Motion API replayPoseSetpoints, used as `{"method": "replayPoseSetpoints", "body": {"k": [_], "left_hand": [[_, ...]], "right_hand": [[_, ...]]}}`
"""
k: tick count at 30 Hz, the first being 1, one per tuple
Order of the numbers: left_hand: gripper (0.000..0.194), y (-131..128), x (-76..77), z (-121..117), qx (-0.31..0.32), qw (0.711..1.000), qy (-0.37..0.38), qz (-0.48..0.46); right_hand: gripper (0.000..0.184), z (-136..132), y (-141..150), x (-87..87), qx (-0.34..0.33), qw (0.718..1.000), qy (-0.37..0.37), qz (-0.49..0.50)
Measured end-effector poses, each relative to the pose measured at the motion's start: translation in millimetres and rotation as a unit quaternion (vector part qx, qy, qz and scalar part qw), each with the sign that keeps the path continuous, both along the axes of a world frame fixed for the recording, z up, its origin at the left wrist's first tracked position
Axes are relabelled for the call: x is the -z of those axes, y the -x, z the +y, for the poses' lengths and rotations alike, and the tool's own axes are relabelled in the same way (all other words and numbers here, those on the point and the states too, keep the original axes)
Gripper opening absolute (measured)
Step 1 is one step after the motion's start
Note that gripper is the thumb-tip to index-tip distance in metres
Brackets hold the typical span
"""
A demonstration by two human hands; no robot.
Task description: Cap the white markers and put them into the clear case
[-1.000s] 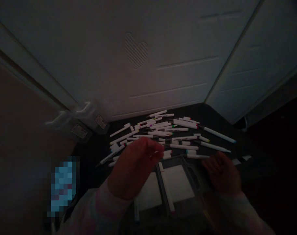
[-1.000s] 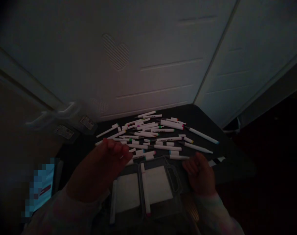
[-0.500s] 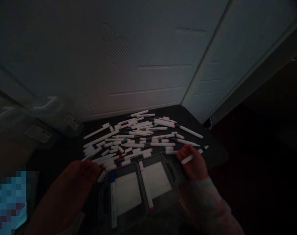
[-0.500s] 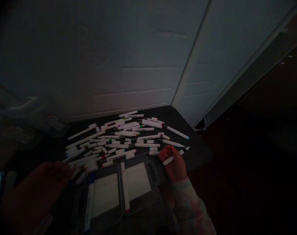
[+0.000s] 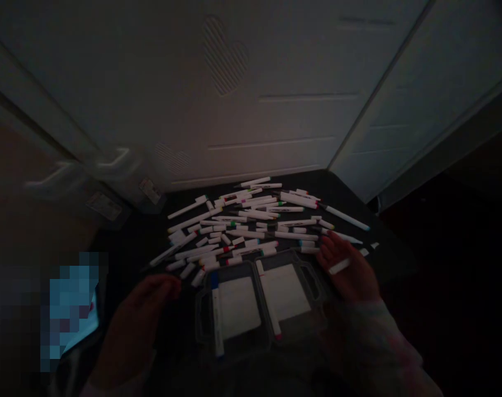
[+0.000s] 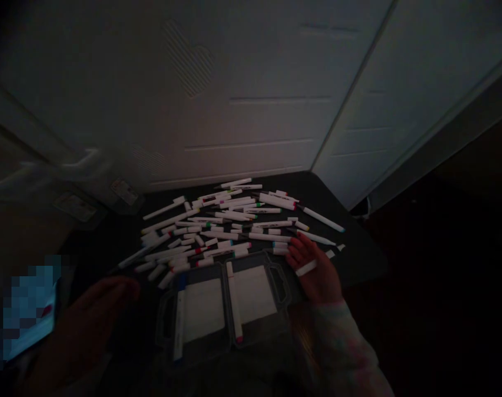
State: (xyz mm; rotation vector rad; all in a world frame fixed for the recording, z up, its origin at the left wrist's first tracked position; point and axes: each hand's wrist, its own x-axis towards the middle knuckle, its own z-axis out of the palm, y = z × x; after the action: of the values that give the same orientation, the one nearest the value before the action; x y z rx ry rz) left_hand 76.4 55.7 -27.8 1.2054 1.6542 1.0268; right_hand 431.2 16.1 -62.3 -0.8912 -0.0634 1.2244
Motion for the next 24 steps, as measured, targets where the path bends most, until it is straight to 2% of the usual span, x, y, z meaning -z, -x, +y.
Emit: {"method": "replayPoseSetpoints", "body": {"k": [2,4,8,12,16,20,24], "left_hand": [[0.036,-5,-6.7,-4,-0.023,0.997,0.04,-0.055],[0.034,-7,-8.1,-7,-0.034,0.995,0.061,-0.069],[0.034,-7,0.2,-8,-0.022,0.993,0.078,-0.084],[0.032,-12,5.6,-5,-0.042,0.986,0.068,-0.149],[0.034,-10,2.7,-5,-0.073,0.967,0.064,-0.234],[0.038,-3,-0.4,-8,-0.104,0.955,0.09,-0.261],[0.04,-2,2.0,-4,-0.092,0.944,0.055,-0.313]], "right_hand": [[0.022,0,0,0.4,0.012,1.0,0.023,0.001],[0.021,1,0,-0.2,0.024,0.999,0.034,0.001],[0.019,3,3,-5.1,0.045,0.997,0.06,-0.002],[0.021,5,5,-9.1,0.059,0.995,0.075,-0.005],[0.018,4,5,-9.3,0.066,0.993,0.097,-0.019],[0.014,4,5,-10.1,0.066,0.993,0.1,-0.025],[0.012,6,4,-7.0,0.076,0.989,0.121,-0.03]]}}
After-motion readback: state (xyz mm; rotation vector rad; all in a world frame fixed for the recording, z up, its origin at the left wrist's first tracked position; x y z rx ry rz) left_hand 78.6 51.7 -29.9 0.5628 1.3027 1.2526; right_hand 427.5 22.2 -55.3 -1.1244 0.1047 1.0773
